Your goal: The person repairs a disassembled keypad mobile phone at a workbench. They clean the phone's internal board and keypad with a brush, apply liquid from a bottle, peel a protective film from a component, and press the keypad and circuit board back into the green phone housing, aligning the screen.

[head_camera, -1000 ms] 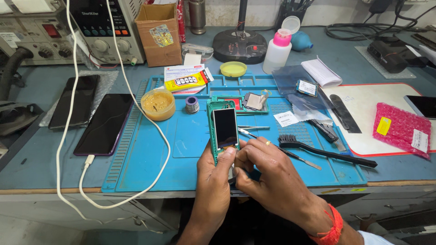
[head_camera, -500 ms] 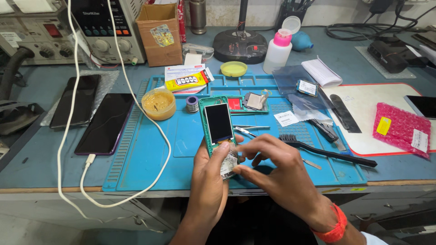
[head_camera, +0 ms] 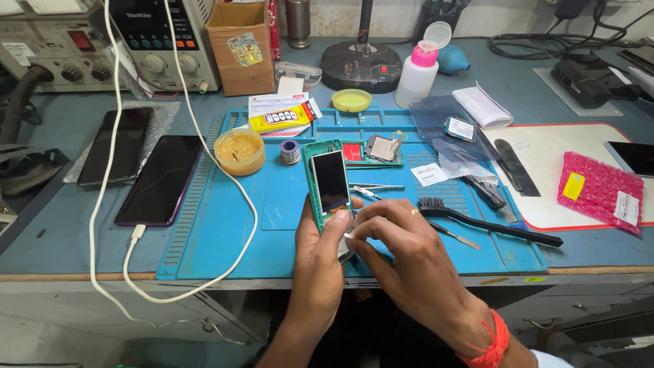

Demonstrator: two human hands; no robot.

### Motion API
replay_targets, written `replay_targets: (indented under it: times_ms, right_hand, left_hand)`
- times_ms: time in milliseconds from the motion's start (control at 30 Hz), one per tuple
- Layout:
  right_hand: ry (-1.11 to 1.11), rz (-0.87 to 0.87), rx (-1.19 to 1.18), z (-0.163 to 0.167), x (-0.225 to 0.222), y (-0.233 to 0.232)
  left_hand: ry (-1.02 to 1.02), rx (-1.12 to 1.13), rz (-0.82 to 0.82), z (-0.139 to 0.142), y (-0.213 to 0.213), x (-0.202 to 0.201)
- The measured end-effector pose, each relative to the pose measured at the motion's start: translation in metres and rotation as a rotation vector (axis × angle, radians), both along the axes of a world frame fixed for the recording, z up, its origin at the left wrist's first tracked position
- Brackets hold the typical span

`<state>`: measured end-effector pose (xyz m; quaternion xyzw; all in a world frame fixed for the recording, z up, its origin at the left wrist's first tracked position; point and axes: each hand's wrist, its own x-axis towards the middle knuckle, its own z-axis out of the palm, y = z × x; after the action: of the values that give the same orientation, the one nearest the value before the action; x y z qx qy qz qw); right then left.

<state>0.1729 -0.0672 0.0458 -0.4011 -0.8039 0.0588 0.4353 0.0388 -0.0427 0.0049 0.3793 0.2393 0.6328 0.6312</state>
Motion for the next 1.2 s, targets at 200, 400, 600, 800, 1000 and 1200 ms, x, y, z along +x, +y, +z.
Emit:
replay_targets:
  times_ms: [200, 400, 600, 800, 1000, 1200]
  right_hand:
    - [0.012, -0.029, -0.045, 0.003, -0.007, -0.012]
    - [0.076, -0.004, -0.148, 0.008, -0.007, -0.015]
    - [0.092, 0.015, -0.169, 0.012, -0.009, -0.017]
    - [0.134, -0.005, -0.290, 0.011, -0.010, -0.020]
    - [0.113, 0.001, -0.246, 0.009, -0.010, -0.023]
    - [0.052, 0.002, -0.158, 0.006, -0.008, -0.024]
  left_hand:
    - [0.073, 0.067, 0.069, -0.003, -0.003, 0.001]
    - [0.088, 0.103, 0.083, -0.005, -0.003, 0.002]
    - [0.075, 0.080, 0.065, -0.002, -0.003, 0.002]
    - [0.088, 0.048, 0.092, -0.001, -0.004, 0.001]
    - [-0.047, 0.024, 0.022, -0.002, -0.001, -0.003]
    - [-0.072, -0.059, -0.023, 0.000, -0.001, -0.005]
